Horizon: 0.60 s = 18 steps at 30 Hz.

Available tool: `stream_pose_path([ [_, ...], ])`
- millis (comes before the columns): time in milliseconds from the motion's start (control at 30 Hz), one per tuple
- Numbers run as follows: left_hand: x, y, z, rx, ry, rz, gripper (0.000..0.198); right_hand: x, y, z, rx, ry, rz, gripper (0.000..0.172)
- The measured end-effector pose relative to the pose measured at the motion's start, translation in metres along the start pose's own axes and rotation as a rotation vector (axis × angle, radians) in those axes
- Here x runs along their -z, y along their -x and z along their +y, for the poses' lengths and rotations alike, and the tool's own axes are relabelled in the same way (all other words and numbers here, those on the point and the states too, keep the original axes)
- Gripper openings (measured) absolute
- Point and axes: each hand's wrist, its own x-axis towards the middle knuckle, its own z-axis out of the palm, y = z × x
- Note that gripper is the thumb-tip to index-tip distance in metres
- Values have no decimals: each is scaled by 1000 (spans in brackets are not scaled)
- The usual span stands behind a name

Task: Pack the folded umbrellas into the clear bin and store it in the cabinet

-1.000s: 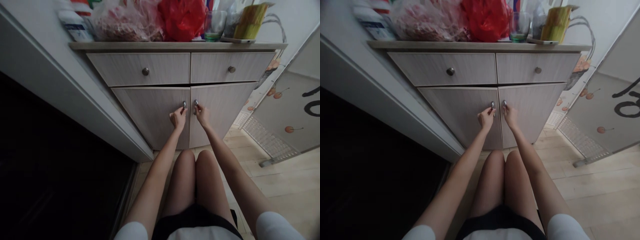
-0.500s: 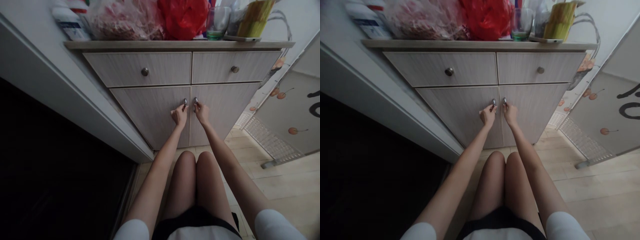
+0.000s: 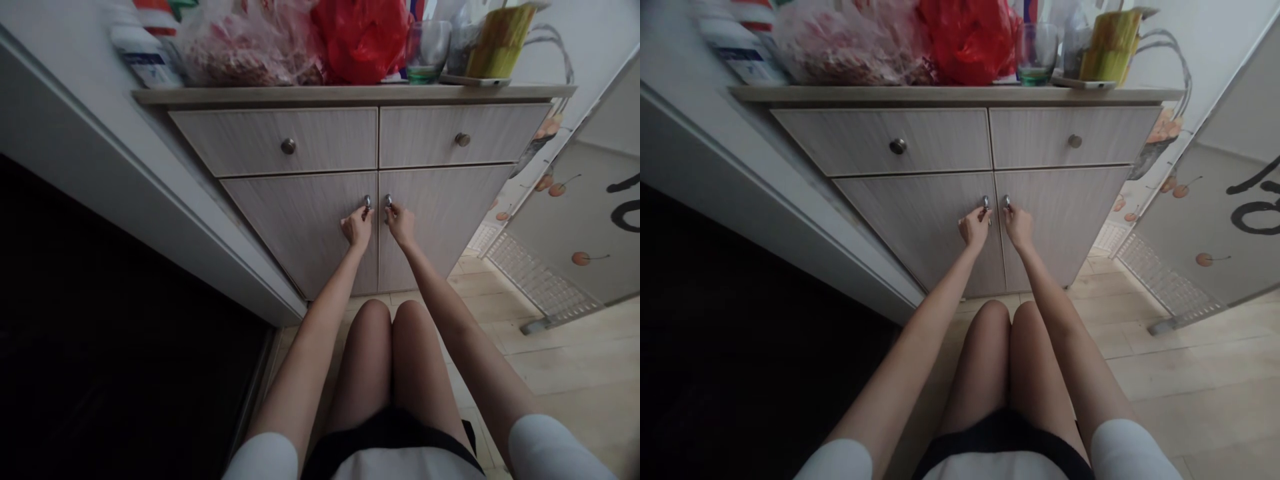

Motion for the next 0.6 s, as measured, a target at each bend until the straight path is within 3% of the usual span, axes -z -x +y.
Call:
stream_pose_path([
  [167, 12, 8, -1, -30, 92, -89, 30, 7, 5, 1, 27, -185, 1, 51],
  [300, 36, 45, -15, 18, 186, -80, 22, 24, 39, 5, -58, -341, 53, 67],
  [433, 60, 109, -45, 265, 242, -274, 57, 42, 92, 9, -193, -343, -212, 72],
  [533, 71, 150, -59, 407, 291, -425, 66, 52, 124, 4, -224, -329, -391, 75],
  [600, 77, 163, -57, 421, 316, -505, 70, 60, 135, -6, -207, -311, -470, 77],
])
